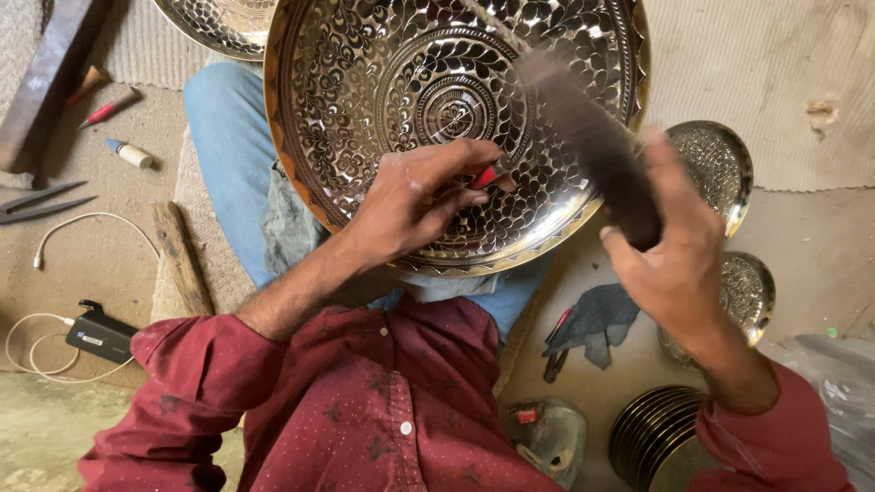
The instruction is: The person sits cross-legged with a large decorative brass tray on their lap, holding a small red-tipped punch against the tray's surface with one hand and striking it with a wooden mallet in the other. They repeatedly reposition the punch around the tray's embossed pattern, working the design across the metal surface.
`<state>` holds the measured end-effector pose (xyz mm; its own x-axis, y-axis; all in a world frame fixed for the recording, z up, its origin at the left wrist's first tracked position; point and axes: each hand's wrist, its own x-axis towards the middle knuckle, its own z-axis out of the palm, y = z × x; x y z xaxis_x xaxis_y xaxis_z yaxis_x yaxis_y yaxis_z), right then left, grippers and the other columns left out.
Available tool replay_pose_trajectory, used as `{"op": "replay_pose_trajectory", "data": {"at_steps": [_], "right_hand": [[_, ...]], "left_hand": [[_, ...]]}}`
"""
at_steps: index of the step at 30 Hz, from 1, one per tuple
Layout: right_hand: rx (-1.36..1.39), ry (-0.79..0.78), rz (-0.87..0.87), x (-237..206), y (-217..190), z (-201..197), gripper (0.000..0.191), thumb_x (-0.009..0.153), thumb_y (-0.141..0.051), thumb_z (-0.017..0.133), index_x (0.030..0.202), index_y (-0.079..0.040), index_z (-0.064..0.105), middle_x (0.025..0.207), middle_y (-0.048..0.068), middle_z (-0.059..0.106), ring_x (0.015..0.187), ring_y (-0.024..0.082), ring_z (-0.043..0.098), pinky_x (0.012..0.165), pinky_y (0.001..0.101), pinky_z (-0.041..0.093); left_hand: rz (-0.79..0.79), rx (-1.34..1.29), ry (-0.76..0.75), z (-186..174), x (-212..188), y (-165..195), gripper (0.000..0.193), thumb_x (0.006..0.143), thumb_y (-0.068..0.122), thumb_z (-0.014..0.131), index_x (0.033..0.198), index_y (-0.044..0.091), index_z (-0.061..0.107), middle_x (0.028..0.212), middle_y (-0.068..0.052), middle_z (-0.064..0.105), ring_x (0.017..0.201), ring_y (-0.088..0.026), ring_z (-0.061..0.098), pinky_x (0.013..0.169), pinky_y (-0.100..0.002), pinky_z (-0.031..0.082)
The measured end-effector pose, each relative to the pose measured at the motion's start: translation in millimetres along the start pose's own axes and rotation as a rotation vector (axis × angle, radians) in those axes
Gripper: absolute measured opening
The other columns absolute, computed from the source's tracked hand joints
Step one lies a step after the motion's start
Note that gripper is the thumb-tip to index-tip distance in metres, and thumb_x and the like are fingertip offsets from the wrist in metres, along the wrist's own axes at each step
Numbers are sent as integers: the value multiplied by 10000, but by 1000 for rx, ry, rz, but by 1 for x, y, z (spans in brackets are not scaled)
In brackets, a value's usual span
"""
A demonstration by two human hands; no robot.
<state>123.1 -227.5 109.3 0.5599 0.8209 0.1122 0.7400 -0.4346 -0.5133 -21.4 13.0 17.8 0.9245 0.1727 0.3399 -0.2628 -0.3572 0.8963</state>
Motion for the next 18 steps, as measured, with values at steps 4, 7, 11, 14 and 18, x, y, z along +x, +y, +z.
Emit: {"op": "replay_pose_trajectory", "data": {"at_steps": [4, 7, 11, 14, 18], "right_hand": [[-562, -62, -156, 3, -6, -6, 917, 781, 105, 742, 1569, -259, 447, 882, 45, 642, 762, 208, 642, 577, 378, 491], [242, 5, 1, 3, -7, -7, 864, 868, 18, 678, 1618, -200, 310, 1018, 19, 598, 880, 132, 638, 716, 277, 562], [-355, -11, -152, 3, -1, -5, 880, 843, 98, 719, 1595, -229, 400, 927, 58, 634, 775, 200, 650, 604, 361, 516], [-125, -11, -113, -1, 7, -3, 868, 880, 84, 709, 1611, -185, 324, 976, 81, 635, 803, 190, 663, 653, 345, 559], [-122, -14, -77, -6, 14, 0, 891, 886, 104, 723, 1625, -193, 324, 1015, 107, 655, 776, 198, 674, 636, 318, 579]], "left_hand": [[15, 5, 8, -1, 0, 2, 413, 963, 24, 708, 1359, 75, 601, 1192, -52, 751, 1043, -208, 766, 898, -346, 652], [-21, 28, -1, -2, 1, 3, 408, 961, 34, 730, 1346, 81, 604, 1175, -60, 745, 1027, -206, 765, 863, -343, 647], [10, 27, 8, -3, -2, 2, 432, 954, 3, 716, 1365, 70, 602, 1209, -85, 736, 1052, -229, 757, 907, -376, 636], [65, 63, 42, -1, -4, -2, 404, 968, 19, 718, 1347, 56, 583, 1212, -75, 723, 1047, -220, 759, 847, -354, 647], [-21, -127, 35, 4, -1, -11, 335, 1041, -18, 666, 1348, 82, 580, 1227, -21, 754, 849, -98, 784, 636, -209, 671]]}}
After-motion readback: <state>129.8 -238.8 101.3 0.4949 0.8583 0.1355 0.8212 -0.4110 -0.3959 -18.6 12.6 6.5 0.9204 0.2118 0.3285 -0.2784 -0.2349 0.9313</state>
